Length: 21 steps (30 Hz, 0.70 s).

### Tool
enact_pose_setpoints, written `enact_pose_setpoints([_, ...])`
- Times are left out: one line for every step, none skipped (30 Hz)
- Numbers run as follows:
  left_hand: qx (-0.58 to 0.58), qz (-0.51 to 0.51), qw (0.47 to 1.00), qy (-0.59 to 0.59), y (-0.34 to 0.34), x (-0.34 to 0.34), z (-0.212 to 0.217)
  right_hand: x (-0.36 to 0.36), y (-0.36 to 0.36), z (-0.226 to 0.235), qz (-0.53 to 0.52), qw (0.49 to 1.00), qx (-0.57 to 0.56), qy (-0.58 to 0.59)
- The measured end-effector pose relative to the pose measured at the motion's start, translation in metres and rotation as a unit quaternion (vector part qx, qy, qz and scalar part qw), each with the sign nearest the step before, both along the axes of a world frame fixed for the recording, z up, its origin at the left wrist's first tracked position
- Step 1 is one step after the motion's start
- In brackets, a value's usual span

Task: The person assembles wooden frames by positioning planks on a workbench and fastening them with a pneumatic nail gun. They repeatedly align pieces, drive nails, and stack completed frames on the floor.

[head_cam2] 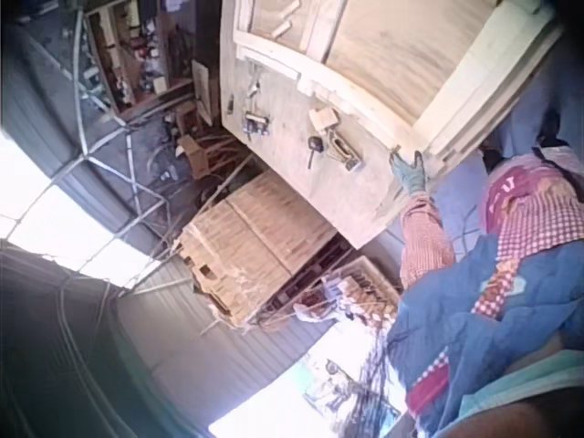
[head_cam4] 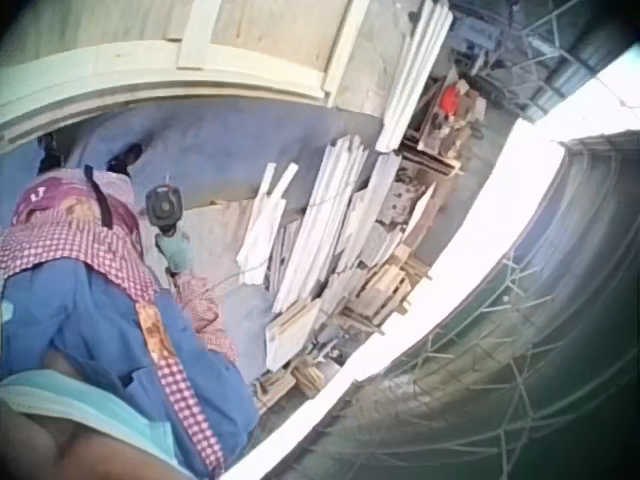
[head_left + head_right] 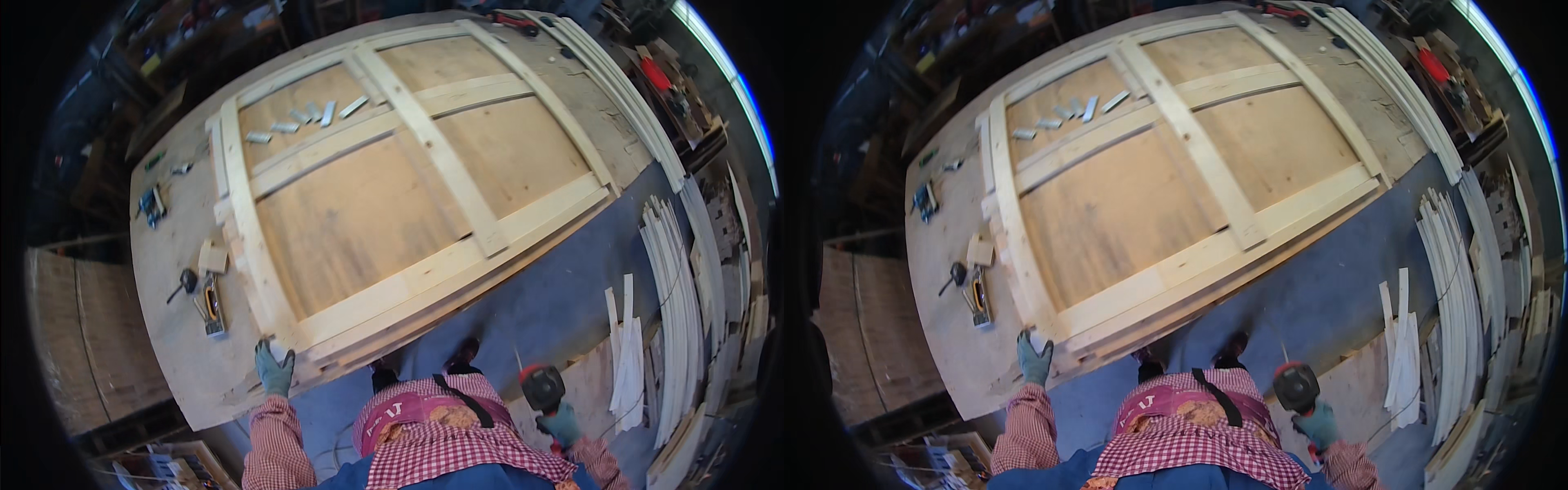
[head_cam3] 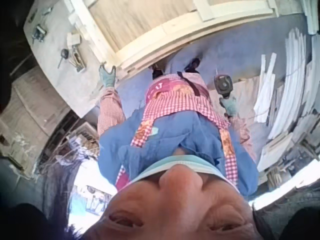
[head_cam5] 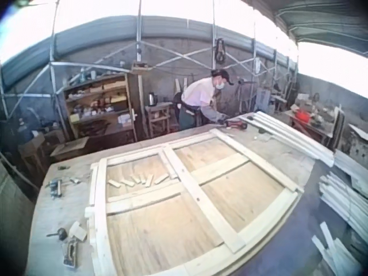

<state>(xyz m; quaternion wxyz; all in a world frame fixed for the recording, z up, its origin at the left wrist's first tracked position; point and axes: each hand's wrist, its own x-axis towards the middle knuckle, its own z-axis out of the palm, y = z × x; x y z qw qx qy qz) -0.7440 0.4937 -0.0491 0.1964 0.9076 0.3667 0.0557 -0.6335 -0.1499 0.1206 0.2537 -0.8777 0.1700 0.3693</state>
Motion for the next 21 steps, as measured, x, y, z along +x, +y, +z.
enact_pose_setpoints([0.012, 0.002, 1.000, -0.014, -0.019, 0.007, -0.002, -0.003, -0.019, 0.005, -0.021, 1.000, -0.009, 0.001])
enact_pose_setpoints([0.024, 0.001, 0.999, -0.029, -0.041, 0.017, -0.004, -0.006, -0.036, 0.004, -0.065, 0.998, 0.023, 0.003])
enact_pose_setpoints([0.040, 0.002, 0.998, -0.046, -0.058, 0.030, -0.005, -0.007, -0.054, 0.001, -0.104, 0.993, 0.059, 0.005])
enact_pose_setpoints([0.058, -0.024, 0.997, -0.054, -0.084, 0.049, -0.005, -0.007, -0.071, -0.001, -0.143, 0.986, 0.090, 0.007])
enact_pose_setpoints([0.022, -0.042, 0.997, -0.062, -0.113, 0.072, -0.002, -0.003, -0.078, 0.011, -0.189, 0.976, 0.105, 0.002])
enact_pose_setpoints([-0.016, -0.054, 0.996, -0.074, -0.146, 0.096, -0.001, 0.006, -0.093, 0.019, -0.229, 0.966, 0.116, -0.008])
enact_pose_setpoints([-0.006, -0.106, 0.989, -0.099, -0.173, 0.123, 0.001, 0.004, -0.118, 0.007, -0.212, 0.974, 0.085, -0.003])
enact_pose_setpoints([0.007, -0.150, 0.982, -0.117, -0.196, 0.147, 0.005, 0.008, -0.143, -0.008, -0.188, 0.981, 0.055, 0.008])
enact_pose_setpoints([-0.001, -0.176, 0.977, -0.122, -0.219, 0.173, 0.014, 0.023, -0.148, -0.003, -0.236, 0.969, 0.060, 0.032])
enact_pose_setpoints([-0.015, -0.205, 0.972, -0.116, -0.245, 0.208, 0.029, 0.038, -0.157, 0.002, -0.263, 0.962, 0.070, 0.030])
enact_pose_setpoints([-0.017, -0.248, 0.961, -0.120, -0.269, 0.246, 0.049, 0.052, -0.167, 0.008, -0.293, 0.952, 0.082, 0.022])
enact_pose_setpoints([-0.019, -0.288, 0.950, -0.123, -0.286, 0.281, 0.063, 0.066, -0.176, 0.015, -0.320, 0.943, 0.095, 0.016])
enact_pose_setpoints([-0.008, -0.308, 0.942, -0.131, -0.295, 0.313, 0.069, 0.076, -0.195, 0.006, -0.336, 0.934, 0.120, 0.005])
enact_pose_setpoints([0.000, -0.327, 0.935, -0.138, -0.306, 0.343, 0.071, 0.094, -0.209, 0.005, -0.349, 0.926, 0.142, -0.005])
enact_pose_setpoints([0.009, -0.344, 0.928, -0.145, -0.315, 0.373, 0.074, 0.113, -0.219, 0.005, -0.365, 0.918, 0.151, -0.024])
enact_pose_setpoints([0.008, -0.348, 0.924, -0.156, -0.323, 0.401, 0.076, 0.138, -0.226, 0.009, -0.363, 0.915, 0.168, -0.053])
enact_pose_setpoints([0.009, -0.346, 0.924, -0.163, -0.329, 0.427, 0.073, 0.164, -0.231, 0.014, -0.360, 0.911, 0.185, -0.081])
enact_pose_setpoints([0.008, -0.344, 0.923, -0.171, -0.336, 0.452, 0.068, 0.191, -0.237, 0.020, -0.356, 0.906, 0.201, -0.109])
enact_pose_setpoints([0.001, -0.338, 0.925, -0.174, -0.342, 0.477, 0.065, 0.223, -0.244, 0.027, -0.327, 0.915, 0.206, -0.116])
enact_pose_setpoints([-0.008, -0.330, 0.927, -0.177, -0.350, 0.501, 0.062, 0.256, -0.249, 0.037, -0.305, 0.924, 0.202, -0.115])
enact_pose_setpoints([-0.017, -0.321, 0.930, -0.180, -0.354, 0.523, 0.058, 0.289, -0.251, 0.047, -0.282, 0.932, 0.199, -0.114])
